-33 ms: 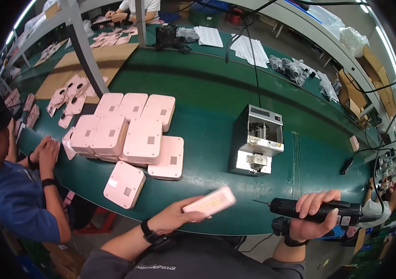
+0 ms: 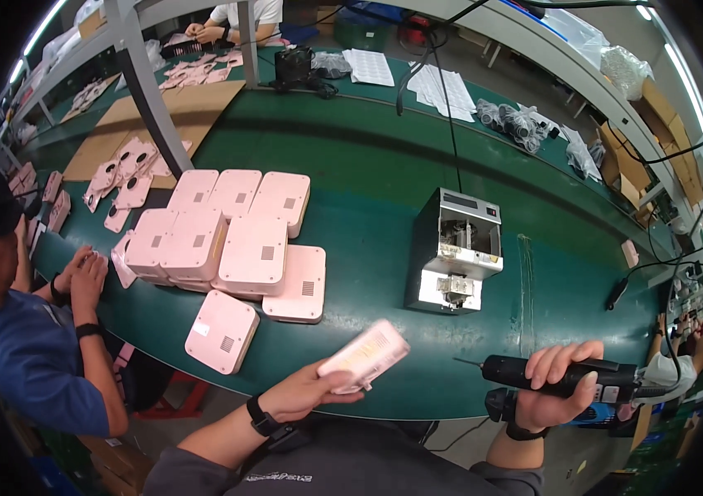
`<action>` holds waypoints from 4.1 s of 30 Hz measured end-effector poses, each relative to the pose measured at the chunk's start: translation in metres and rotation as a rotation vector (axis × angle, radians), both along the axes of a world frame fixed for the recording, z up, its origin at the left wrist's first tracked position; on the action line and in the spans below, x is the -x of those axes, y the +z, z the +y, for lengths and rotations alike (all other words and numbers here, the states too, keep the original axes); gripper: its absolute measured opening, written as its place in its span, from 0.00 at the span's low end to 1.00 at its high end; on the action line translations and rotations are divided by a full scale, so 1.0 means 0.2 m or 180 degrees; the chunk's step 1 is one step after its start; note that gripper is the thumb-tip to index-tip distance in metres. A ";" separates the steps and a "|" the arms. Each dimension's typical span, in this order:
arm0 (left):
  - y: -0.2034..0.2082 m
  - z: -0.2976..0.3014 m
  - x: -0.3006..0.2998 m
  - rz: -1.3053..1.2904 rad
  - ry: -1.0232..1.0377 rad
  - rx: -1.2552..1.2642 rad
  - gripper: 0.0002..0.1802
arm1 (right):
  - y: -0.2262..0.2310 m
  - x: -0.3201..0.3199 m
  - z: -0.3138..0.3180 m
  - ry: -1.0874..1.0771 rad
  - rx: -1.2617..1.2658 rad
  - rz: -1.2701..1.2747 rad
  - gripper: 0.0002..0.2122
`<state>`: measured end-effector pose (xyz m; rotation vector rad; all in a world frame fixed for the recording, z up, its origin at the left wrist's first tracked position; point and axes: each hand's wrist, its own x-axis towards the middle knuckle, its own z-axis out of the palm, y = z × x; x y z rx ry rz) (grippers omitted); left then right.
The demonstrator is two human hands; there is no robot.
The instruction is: The person picks up a pink box, places it on the table, and uses a power screwdriver to drive screws into its back. After finishing each box, they set it aside and reach for another pink box from the stack to repeat the process.
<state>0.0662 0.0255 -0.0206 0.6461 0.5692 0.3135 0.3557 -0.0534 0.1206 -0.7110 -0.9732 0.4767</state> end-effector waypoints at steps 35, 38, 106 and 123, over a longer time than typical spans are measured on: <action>0.10 -0.20 0.42 0.3827 0.0928 -0.4478 0.54 | -0.45 -0.21 -0.02 -0.0387 0.1117 -0.0046 0.14; 0.10 -0.17 0.19 0.3248 0.0505 -0.4876 0.51 | -0.44 -0.23 0.01 -0.0414 0.1216 -0.0007 0.13; 0.04 0.24 -0.38 0.1352 -0.0413 -0.4851 0.47 | -0.30 -0.12 0.35 -0.0184 0.0880 -0.0248 0.04; 0.03 0.19 -0.48 0.1263 -0.0401 -0.5010 0.48 | -0.12 -0.09 0.55 -0.0368 0.0705 -0.0522 0.04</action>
